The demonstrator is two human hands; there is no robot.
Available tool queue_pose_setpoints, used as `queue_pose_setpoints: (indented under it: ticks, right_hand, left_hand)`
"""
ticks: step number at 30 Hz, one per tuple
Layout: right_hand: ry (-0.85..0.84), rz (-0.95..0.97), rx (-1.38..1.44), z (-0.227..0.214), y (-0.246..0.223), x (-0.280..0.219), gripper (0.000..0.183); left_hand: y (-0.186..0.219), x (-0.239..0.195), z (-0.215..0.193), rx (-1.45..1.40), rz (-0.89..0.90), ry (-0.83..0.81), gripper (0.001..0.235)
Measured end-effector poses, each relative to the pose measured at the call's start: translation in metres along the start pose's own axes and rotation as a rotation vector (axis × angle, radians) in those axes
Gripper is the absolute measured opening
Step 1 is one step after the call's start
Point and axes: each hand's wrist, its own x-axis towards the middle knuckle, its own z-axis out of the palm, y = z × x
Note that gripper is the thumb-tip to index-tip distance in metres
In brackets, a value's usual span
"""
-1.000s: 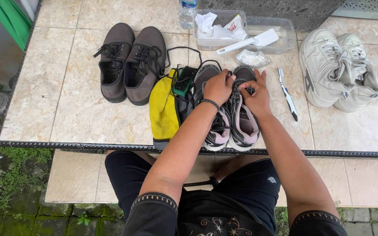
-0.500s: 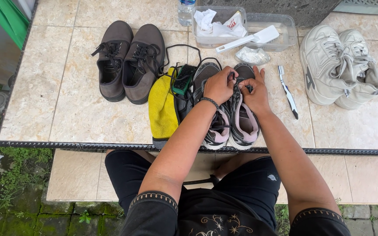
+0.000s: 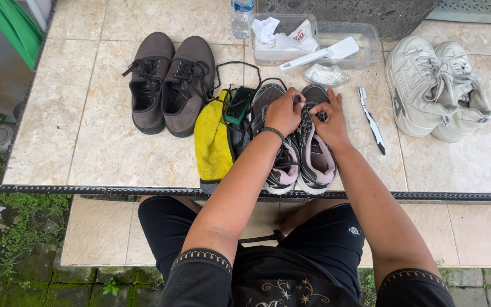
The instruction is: The person is untying the laces of a black sneaker and then cleaning the upper part of the shoe using a small white scraper and brush.
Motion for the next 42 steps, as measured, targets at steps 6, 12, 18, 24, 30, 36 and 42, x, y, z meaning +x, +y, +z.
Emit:
queue_pose_setpoints:
  ticks: [6, 12, 18, 24, 30, 36, 42]
  right_hand:
    - [0.011, 0.038, 0.019, -0.001, -0.009, -0.004, 0.007]
    - [0.047, 0.001, 0.039, 0.000, -0.007, -0.002, 0.006]
    - [0.044, -0.002, 0.019, 0.007, 0.010, 0.003, 0.005]
    - [0.052, -0.049, 0.016, 0.009, 0.009, 0.004, 0.006]
    - [0.049, -0.083, 0.009, 0.006, 0.009, 0.002, 0.006]
    - [0.045, -0.085, 0.029, 0.005, 0.006, 0.003, 0.011]
    - [0.053, -0.051, 0.022, 0.008, 0.015, 0.002, 0.015]
  left_hand:
    - [0.020, -0.015, -0.013, -0.012, -0.026, -0.011, 0.013]
    - [0.011, -0.008, -0.010, -0.010, -0.017, -0.038, 0.021]
    - [0.001, 0.000, -0.002, 0.020, 0.001, -0.067, 0.023]
    - [-0.004, -0.001, 0.001, 0.009, 0.007, -0.054, 0.025]
    - [-0.009, 0.002, 0.005, 0.021, 0.020, -0.061, 0.024]
    - [-0.008, 0.002, 0.007, 0.026, 0.022, -0.022, 0.013]
    - [-0.006, 0.000, 0.010, 0.014, -0.022, 0.027, 0.015]
